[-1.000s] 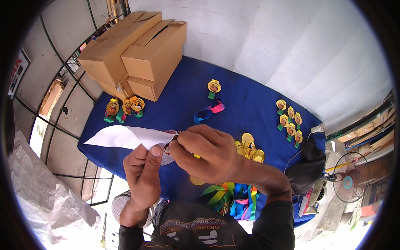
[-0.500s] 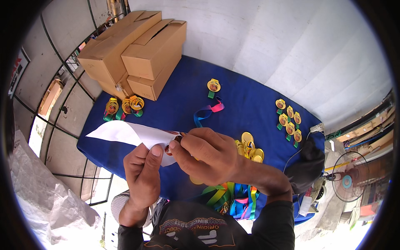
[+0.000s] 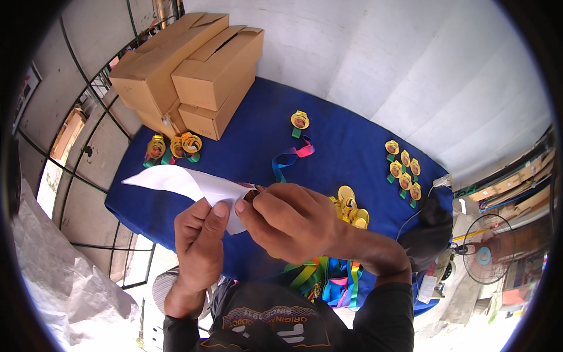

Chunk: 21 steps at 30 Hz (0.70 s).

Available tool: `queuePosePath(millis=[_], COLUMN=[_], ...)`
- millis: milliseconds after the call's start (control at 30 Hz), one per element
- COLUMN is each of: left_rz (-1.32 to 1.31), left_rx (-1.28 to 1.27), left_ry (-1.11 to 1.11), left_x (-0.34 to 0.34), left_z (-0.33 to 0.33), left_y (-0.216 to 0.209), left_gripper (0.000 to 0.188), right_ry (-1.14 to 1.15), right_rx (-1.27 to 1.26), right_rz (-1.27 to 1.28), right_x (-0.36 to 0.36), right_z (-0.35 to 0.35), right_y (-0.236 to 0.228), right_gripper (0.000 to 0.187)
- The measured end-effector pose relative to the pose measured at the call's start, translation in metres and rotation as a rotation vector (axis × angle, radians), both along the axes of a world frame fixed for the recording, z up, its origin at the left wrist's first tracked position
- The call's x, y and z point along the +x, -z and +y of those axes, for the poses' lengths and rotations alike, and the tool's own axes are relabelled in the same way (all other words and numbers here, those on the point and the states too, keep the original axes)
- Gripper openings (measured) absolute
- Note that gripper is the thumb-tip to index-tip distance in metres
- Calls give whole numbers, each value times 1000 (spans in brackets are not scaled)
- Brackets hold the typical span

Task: The person assembles medals by attaching colorful ribbons to gold-colored medallions and applying circular stickers to the front of each medallion. The person handles ribbons, medallions, and sticker sheets, repeatedly threading ribbons through medallion loops and pressing stickers onto the surfaces.

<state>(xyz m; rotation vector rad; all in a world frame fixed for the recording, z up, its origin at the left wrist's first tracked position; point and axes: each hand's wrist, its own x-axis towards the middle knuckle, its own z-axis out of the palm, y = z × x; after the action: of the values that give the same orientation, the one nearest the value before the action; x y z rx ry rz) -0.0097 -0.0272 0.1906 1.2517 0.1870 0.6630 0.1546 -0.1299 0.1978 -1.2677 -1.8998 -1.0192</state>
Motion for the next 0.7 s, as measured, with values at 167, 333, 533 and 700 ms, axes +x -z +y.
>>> queuePosePath(millis=[167,333,533,700], left_rz=[41,26,44,11], left_rx=[-82,-38,-100,-187], left_ry=[3,39,34,4], left_x=[0,0,2,7], left_z=[-1,3,2,0], left_y=[-5,-8,-6,-2], left_gripper=[29,29,27,25], right_ry=[24,22,34,14], right_rx=[-21,-68,-109,-84], right_rz=[-33,-75,-104,0], right_x=[1,5,9,10], right_z=[-1,-3,-7,-3], right_y=[0,0,4,4], right_gripper=[29,29,29,29])
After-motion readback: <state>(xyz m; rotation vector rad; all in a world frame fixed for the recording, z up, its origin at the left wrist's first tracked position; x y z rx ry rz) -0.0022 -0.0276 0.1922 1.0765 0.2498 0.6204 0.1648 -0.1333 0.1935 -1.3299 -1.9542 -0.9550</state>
